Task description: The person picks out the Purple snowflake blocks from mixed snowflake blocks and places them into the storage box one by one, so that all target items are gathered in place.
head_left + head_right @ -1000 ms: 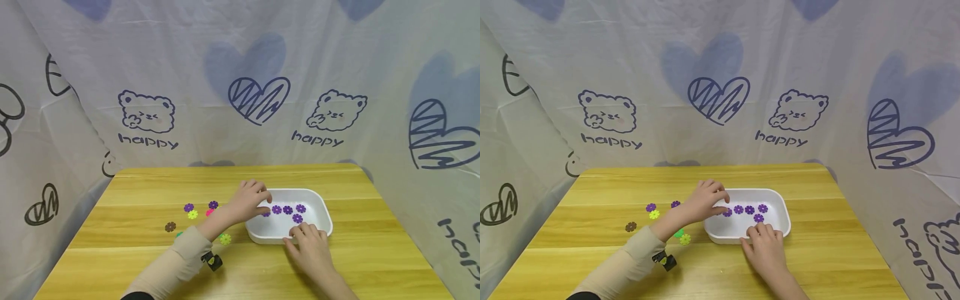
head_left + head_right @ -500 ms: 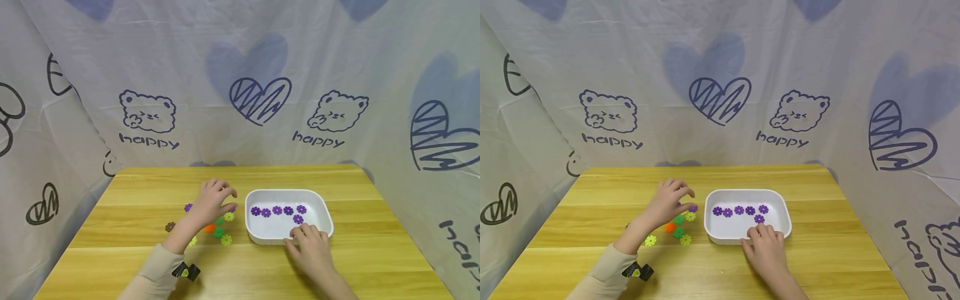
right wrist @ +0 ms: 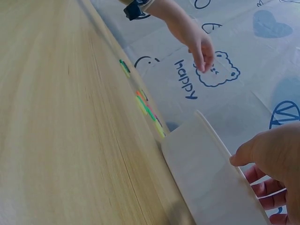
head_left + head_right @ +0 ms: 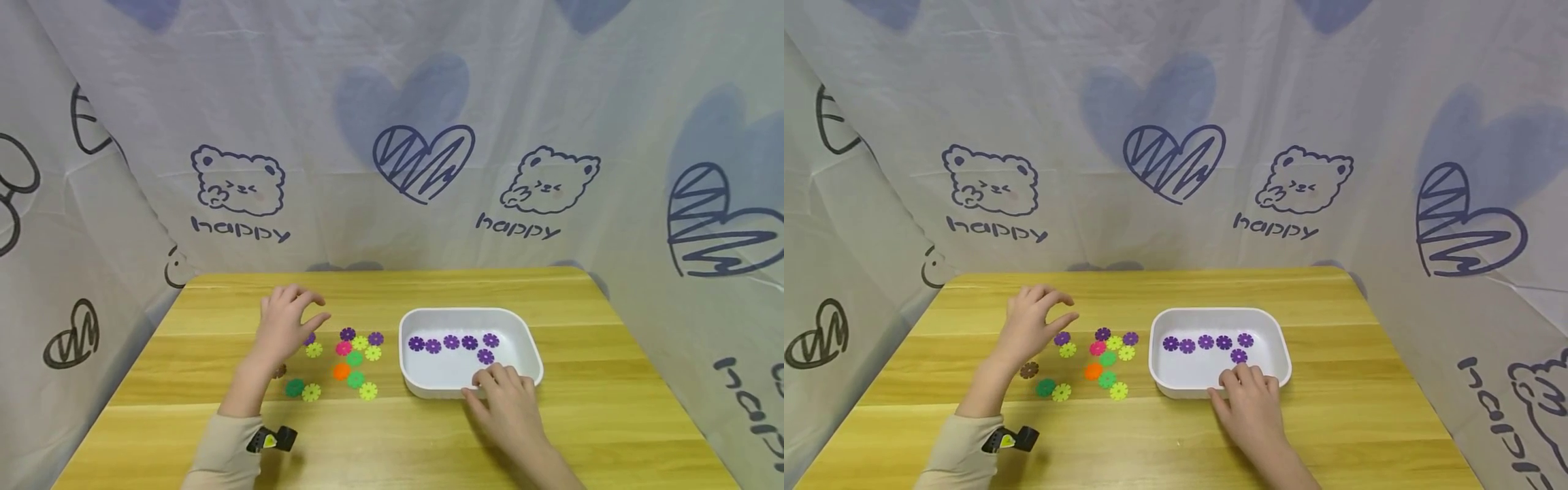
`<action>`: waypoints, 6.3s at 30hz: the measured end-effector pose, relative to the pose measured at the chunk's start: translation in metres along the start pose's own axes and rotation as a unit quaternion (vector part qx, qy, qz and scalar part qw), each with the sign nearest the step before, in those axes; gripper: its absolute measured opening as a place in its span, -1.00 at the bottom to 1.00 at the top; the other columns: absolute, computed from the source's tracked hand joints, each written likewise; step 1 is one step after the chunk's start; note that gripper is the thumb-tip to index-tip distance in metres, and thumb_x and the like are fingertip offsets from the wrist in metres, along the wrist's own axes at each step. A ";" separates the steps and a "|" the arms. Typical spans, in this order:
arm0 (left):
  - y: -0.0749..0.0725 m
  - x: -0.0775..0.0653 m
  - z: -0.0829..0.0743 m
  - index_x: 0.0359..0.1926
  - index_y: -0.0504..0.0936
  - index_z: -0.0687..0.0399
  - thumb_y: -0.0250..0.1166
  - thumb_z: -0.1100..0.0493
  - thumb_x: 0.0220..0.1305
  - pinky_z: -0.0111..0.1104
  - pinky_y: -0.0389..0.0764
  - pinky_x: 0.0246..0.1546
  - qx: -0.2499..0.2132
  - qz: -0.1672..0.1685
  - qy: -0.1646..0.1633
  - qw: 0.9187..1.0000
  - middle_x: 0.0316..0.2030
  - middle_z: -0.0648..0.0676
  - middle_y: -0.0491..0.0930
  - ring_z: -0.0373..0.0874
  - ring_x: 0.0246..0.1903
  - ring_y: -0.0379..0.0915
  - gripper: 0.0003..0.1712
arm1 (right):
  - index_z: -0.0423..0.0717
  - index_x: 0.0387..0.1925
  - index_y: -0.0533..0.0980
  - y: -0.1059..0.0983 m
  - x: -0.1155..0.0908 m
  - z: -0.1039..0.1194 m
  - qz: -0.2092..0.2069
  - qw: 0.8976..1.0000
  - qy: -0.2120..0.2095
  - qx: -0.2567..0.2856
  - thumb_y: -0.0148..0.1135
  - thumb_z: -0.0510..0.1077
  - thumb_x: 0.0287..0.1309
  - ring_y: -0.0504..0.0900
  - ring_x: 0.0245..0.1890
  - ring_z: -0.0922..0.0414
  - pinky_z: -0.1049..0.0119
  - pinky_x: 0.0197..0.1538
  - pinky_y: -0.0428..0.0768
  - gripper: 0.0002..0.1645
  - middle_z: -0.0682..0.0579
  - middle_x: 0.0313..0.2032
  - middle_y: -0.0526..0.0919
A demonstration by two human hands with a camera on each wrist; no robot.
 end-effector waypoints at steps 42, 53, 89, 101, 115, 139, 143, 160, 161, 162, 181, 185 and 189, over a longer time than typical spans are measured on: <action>0.055 -0.011 0.086 -0.10 0.59 -0.03 0.40 0.13 0.15 -0.10 0.17 -0.17 -0.054 0.251 -0.146 0.955 -0.15 0.17 0.51 0.14 -0.08 0.30 -0.71 | 0.06 -0.39 0.55 0.000 0.001 0.001 0.011 1.000 0.007 -0.005 0.47 0.04 -0.03 0.42 -0.31 0.15 0.21 -0.18 0.30 -0.74 0.15 -0.37 0.50; 0.047 -0.011 0.073 -0.41 0.54 -0.05 0.39 0.09 0.18 -0.20 0.14 -0.29 -0.002 0.168 -0.114 0.979 -0.41 0.02 0.48 -0.02 -0.33 0.36 -0.83 | 0.06 -0.39 0.56 0.000 0.000 0.001 0.006 1.000 0.005 -0.003 0.47 0.04 -0.02 0.42 -0.30 0.15 0.19 -0.15 0.32 -0.74 0.15 -0.36 0.51; 0.029 0.032 -0.082 -0.43 0.55 -0.09 0.45 -0.01 0.12 -0.27 0.26 -0.24 0.051 0.018 0.208 0.977 -0.32 -0.07 0.51 -0.10 -0.24 0.36 -0.76 | 0.06 -0.41 0.55 0.002 0.000 -0.002 -0.005 1.000 -0.002 -0.004 0.48 0.04 -0.04 0.43 -0.30 0.13 0.17 -0.15 0.33 -0.73 0.14 -0.36 0.53; 0.060 0.038 -0.122 -0.41 0.57 -0.14 0.41 -0.09 0.15 -0.32 0.33 -0.18 0.057 0.041 0.253 0.965 -0.32 -0.11 0.52 -0.17 -0.22 0.36 -0.78 | 0.06 -0.40 0.55 0.001 0.001 -0.001 0.001 1.000 0.006 0.000 0.47 0.04 -0.02 0.43 -0.29 0.13 0.17 -0.14 0.31 -0.75 0.14 -0.35 0.52; 0.104 0.043 -0.154 -0.40 0.58 -0.21 0.34 -0.17 0.19 -0.36 0.32 -0.15 0.055 0.118 0.259 0.957 -0.30 -0.16 0.53 -0.23 -0.21 0.36 -0.78 | 0.07 -0.43 0.53 0.000 0.000 0.000 -0.025 1.000 -0.015 -0.009 0.49 0.03 -0.07 0.40 -0.32 0.14 0.21 -0.19 0.29 -0.72 0.15 -0.37 0.49; 0.125 0.040 -0.153 0.04 0.61 -0.26 0.35 -0.11 0.20 -0.23 0.37 0.01 0.056 0.180 0.158 0.969 -0.09 -0.09 0.56 -0.15 -0.04 0.40 -0.62 | 0.05 -0.42 0.53 0.000 0.000 0.000 -0.029 0.999 -0.021 -0.005 0.50 0.02 -0.09 0.40 -0.34 0.15 0.22 -0.20 0.28 -0.71 0.14 -0.39 0.49; 0.114 0.037 -0.143 0.01 0.62 -0.25 0.37 -0.10 0.19 -0.28 0.32 -0.08 0.049 0.154 0.158 0.974 -0.14 -0.09 0.54 -0.16 -0.11 0.37 -0.64 | 0.06 -0.42 0.54 0.000 0.001 0.000 -0.019 1.000 -0.010 -0.002 0.50 0.02 -0.08 0.40 -0.33 0.15 0.21 -0.18 0.28 -0.72 0.14 -0.38 0.49; 0.069 0.026 -0.076 -0.12 0.66 -0.07 0.41 0.02 0.17 -0.13 0.25 -0.08 -0.067 0.075 0.004 0.995 -0.16 0.01 0.56 -0.03 -0.08 0.37 -0.74 | 0.05 -0.41 0.54 0.000 0.001 0.000 -0.006 1.000 -0.003 0.005 0.50 0.03 -0.06 0.41 -0.32 0.15 0.23 -0.19 0.27 -0.72 0.15 -0.37 0.51; 0.068 0.025 -0.071 -0.13 0.66 -0.06 0.42 0.03 0.16 -0.12 0.25 -0.08 -0.073 0.070 -0.005 0.995 -0.17 0.02 0.56 -0.02 -0.09 0.38 -0.74 | 0.05 -0.41 0.54 0.000 0.001 0.000 -0.007 1.000 -0.004 0.005 0.50 0.03 -0.06 0.41 -0.32 0.15 0.22 -0.18 0.27 -0.72 0.15 -0.37 0.51; 0.067 0.024 -0.066 -0.14 0.66 -0.07 0.42 0.03 0.16 -0.11 0.26 -0.07 -0.078 0.064 -0.015 0.995 -0.18 0.03 0.58 -0.02 -0.10 0.38 -0.75 | 0.06 -0.41 0.55 0.000 0.001 0.000 -0.007 1.000 -0.004 0.005 0.50 0.03 -0.06 0.41 -0.32 0.15 0.22 -0.18 0.27 -0.72 0.15 -0.37 0.51; 0.079 0.003 0.001 -0.03 0.66 0.02 0.38 -0.01 0.19 0.03 0.16 0.07 -0.120 0.092 -0.217 0.964 -0.04 0.17 0.54 0.13 0.06 0.29 -0.64 | 0.06 -0.40 0.55 0.000 0.001 0.000 -0.005 1.000 -0.002 0.004 0.48 0.04 -0.04 0.41 -0.31 0.15 0.20 -0.16 0.29 -0.73 0.15 -0.37 0.51; 0.090 -0.005 0.009 -0.02 0.66 0.00 0.39 -0.04 0.17 -0.02 0.15 0.01 -0.106 0.114 -0.226 0.962 -0.01 0.18 0.51 0.13 0.03 0.25 -0.61 | 0.07 -0.39 0.55 0.000 0.001 0.000 0.006 1.000 0.005 0.001 0.47 0.04 -0.03 0.41 -0.30 0.16 0.22 -0.17 0.28 -0.74 0.16 -0.37 0.51; 0.100 -0.010 0.014 -0.02 0.66 -0.02 0.39 -0.08 0.16 -0.04 0.15 -0.02 -0.085 0.131 -0.230 0.960 0.01 0.19 0.50 0.13 0.02 0.24 -0.59 | 0.07 -0.38 0.55 0.000 0.001 0.000 0.014 1.000 0.008 0.004 0.46 0.04 -0.01 0.40 -0.30 0.16 0.23 -0.17 0.26 -0.74 0.16 -0.36 0.50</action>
Point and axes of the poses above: each hand's wrist, its own x-axis towards the middle knuckle, its own y-axis out of the palm, z = x × y, the point moved 1 cm from there along x, towards the middle knuckle
